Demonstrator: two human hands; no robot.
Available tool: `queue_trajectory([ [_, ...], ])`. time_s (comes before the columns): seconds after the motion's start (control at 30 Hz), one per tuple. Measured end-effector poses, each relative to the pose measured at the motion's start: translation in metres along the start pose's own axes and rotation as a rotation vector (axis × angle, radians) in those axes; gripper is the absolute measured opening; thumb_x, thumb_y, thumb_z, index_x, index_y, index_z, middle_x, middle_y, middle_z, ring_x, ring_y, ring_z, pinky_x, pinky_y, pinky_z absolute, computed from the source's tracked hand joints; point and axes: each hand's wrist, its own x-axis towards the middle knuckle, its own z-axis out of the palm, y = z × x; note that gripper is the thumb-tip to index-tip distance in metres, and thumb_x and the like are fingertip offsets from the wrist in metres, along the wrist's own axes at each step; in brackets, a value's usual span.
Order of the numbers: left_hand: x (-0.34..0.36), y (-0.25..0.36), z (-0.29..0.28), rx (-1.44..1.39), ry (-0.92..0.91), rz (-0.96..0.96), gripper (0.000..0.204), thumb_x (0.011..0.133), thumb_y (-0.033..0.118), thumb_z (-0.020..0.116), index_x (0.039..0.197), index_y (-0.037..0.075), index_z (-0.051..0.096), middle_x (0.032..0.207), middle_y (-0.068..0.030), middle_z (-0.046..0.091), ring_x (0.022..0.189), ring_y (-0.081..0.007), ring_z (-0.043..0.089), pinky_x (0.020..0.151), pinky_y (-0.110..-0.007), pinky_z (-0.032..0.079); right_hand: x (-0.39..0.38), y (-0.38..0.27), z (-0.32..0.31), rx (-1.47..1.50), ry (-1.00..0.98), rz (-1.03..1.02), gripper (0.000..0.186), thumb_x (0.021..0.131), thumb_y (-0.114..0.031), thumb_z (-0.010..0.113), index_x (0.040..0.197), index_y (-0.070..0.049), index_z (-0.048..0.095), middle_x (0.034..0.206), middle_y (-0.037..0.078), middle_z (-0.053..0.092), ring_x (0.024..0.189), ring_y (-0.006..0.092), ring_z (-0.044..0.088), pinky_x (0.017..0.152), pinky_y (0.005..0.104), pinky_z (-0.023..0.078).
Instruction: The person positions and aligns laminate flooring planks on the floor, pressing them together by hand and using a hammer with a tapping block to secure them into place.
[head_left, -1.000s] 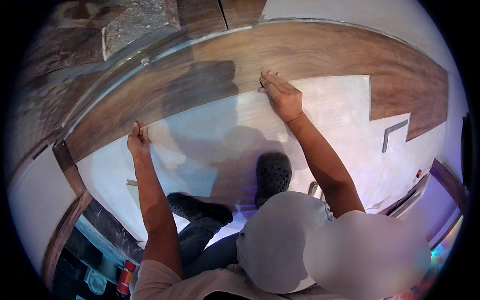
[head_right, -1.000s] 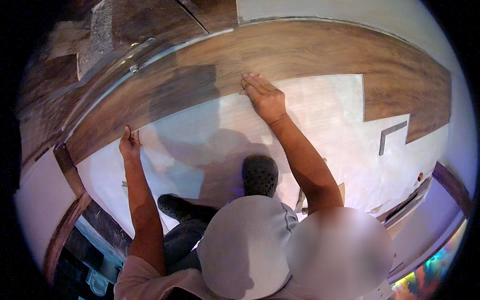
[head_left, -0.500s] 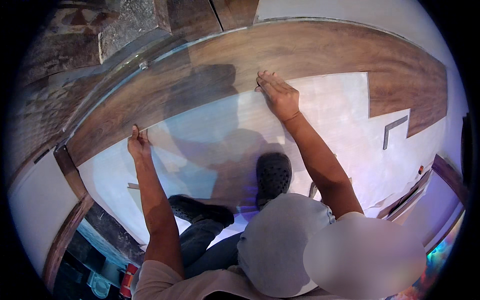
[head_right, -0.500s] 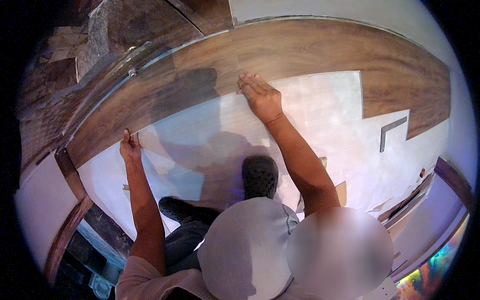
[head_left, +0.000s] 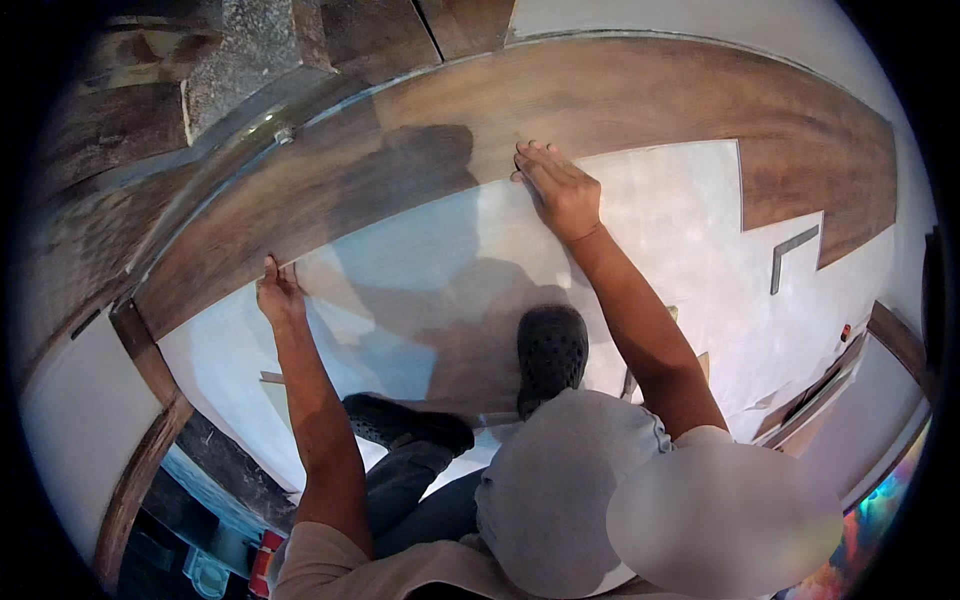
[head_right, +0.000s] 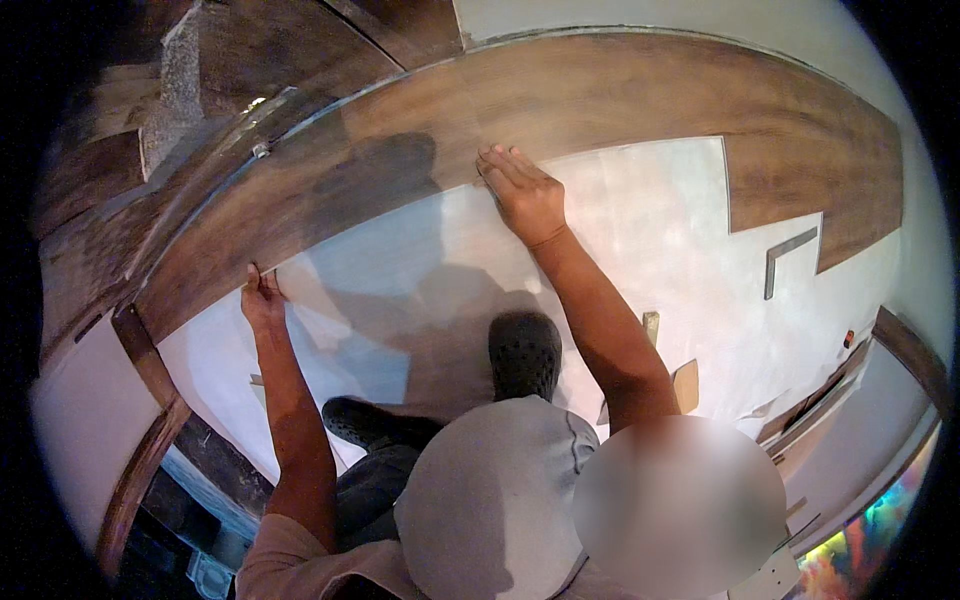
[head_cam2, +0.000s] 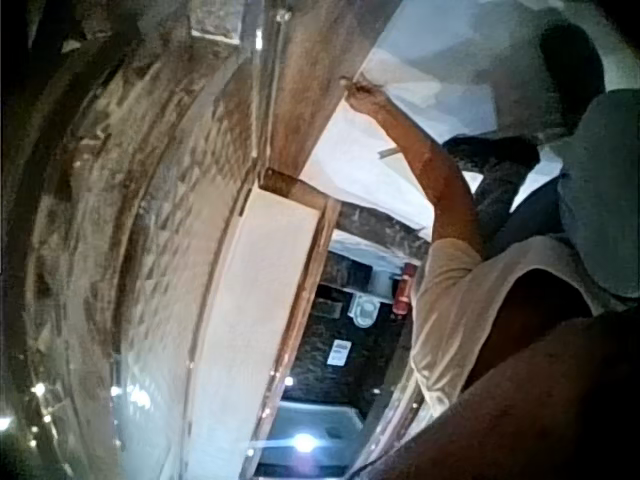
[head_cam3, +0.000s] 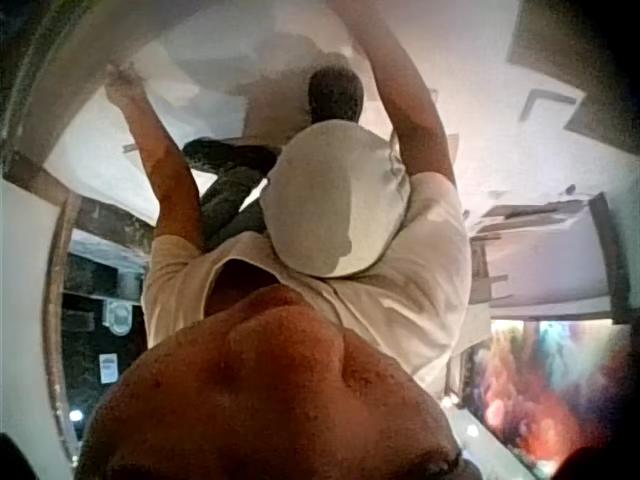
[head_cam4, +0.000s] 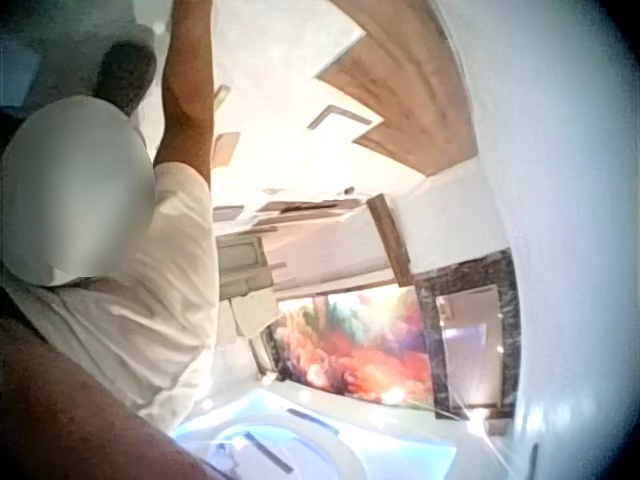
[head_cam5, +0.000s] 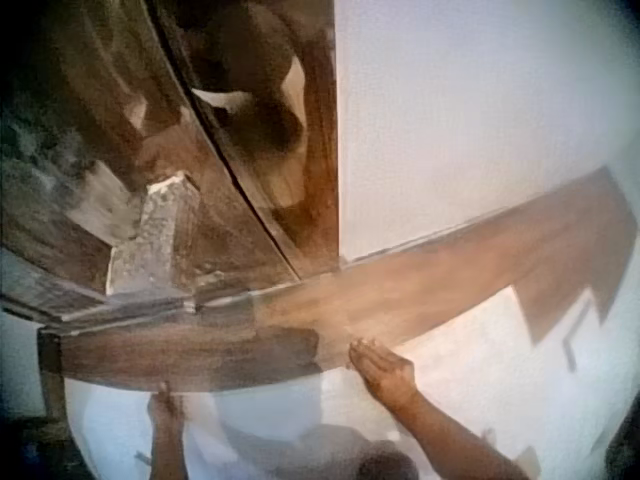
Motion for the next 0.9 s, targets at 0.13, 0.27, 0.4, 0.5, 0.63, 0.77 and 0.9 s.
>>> queue_trajectory([
  [0.13, -0.013, 0.002, 0.022, -0.002, 0.054, -0.012, 0.019, 0.102, 0.008, 0.064, 0.115, -0.006, 0.063, 0.112, -0.0117, 0.070, 0.098, -0.0206, 0.070, 0.095, -0.040, 0.062, 0.000, -0.001, -0.001, -0.009, 0.001, 0.027, 0.023, 0.081, -0.014, 0.083, 0.104, -0.010, 0.077, 0.115, 0.003, 0.077, 0.108, 0.0185, 0.074, 0.096, 0.0347, 0.061],
  [0.27, -0.013, 0.006, 0.016, 0.044, 0.022, -0.024, 0.020, 0.102, 0.010, 0.065, 0.115, -0.005, 0.063, 0.109, -0.0111, 0.071, 0.094, -0.0212, 0.071, 0.095, -0.041, 0.062, -0.001, -0.001, 0.003, -0.009, 0.000, 0.049, 0.025, 0.081, -0.013, 0.083, 0.104, -0.010, 0.077, 0.115, 0.003, 0.077, 0.109, 0.0189, 0.074, 0.097, 0.0358, 0.061],
  [0.4, -0.017, 0.009, 0.025, 0.094, 0.070, -0.073, 0.020, 0.102, 0.009, 0.065, 0.115, -0.006, 0.063, 0.106, -0.0115, 0.071, 0.094, -0.0214, 0.071, 0.094, -0.041, 0.063, -0.001, 0.002, 0.002, 0.010, 0.022, 0.018, 0.024, 0.081, -0.012, 0.082, 0.105, -0.009, 0.077, 0.114, 0.004, 0.077, 0.109, 0.0196, 0.074, 0.098, 0.0365, 0.061],
  [0.5, -0.017, 0.011, 0.031, 0.097, 0.090, -0.075, 0.018, 0.102, 0.008, 0.064, 0.114, -0.006, 0.063, 0.106, -0.0120, 0.071, 0.094, -0.0217, 0.071, 0.093, -0.041, 0.063, 0.001, -0.001, -0.001, 0.019, 0.025, 0.013, 0.023, 0.082, -0.012, 0.082, 0.104, -0.009, 0.077, 0.114, 0.004, 0.077, 0.110, 0.0196, 0.074, 0.098, 0.0365, 0.060],
  [0.63, 0.002, 0.010, 0.005, 0.030, -0.055, -0.084, 0.018, 0.101, 0.007, 0.065, 0.112, -0.007, 0.063, 0.107, -0.0130, 0.070, 0.095, -0.0238, 0.071, 0.094, -0.042, 0.063, 0.003, -0.003, -0.001, 0.009, 0.020, 0.015, 0.022, 0.081, -0.013, 0.082, 0.103, -0.009, 0.078, 0.114, 0.004, 0.077, 0.109, 0.0194, 0.074, 0.097, 0.0360, 0.060],
  [0.77, 0.003, 0.000, -0.002, 0.028, 0.007, -0.038, 0.020, 0.101, 0.006, 0.066, 0.114, -0.007, 0.062, 0.109, -0.0137, 0.070, 0.098, -0.0250, 0.071, 0.097, -0.044, 0.062, 0.001, -0.002, 0.001, 0.028, 0.035, 0.030, 0.022, 0.081, -0.014, 0.083, 0.103, -0.010, 0.078, 0.114, 0.004, 0.077, 0.107, 0.0190, 0.074, 0.097, 0.0351, 0.061],
  [0.9, 0.003, 0.002, 0.004, 0.047, 0.004, -0.052, 0.022, 0.101, 0.008, 0.066, 0.117, -0.006, 0.060, 0.111, -0.0135, 0.070, 0.101, -0.0241, 0.071, 0.099, -0.043, 0.060, 0.001, 0.006, 0.002, 0.050, 0.005, 0.046, 0.018, 0.084, -0.014, 0.080, 0.101, -0.012, 0.077, 0.116, 0.003, 0.077, 0.105, 0.0199, 0.075, 0.095, 0.0333, 0.061],
])
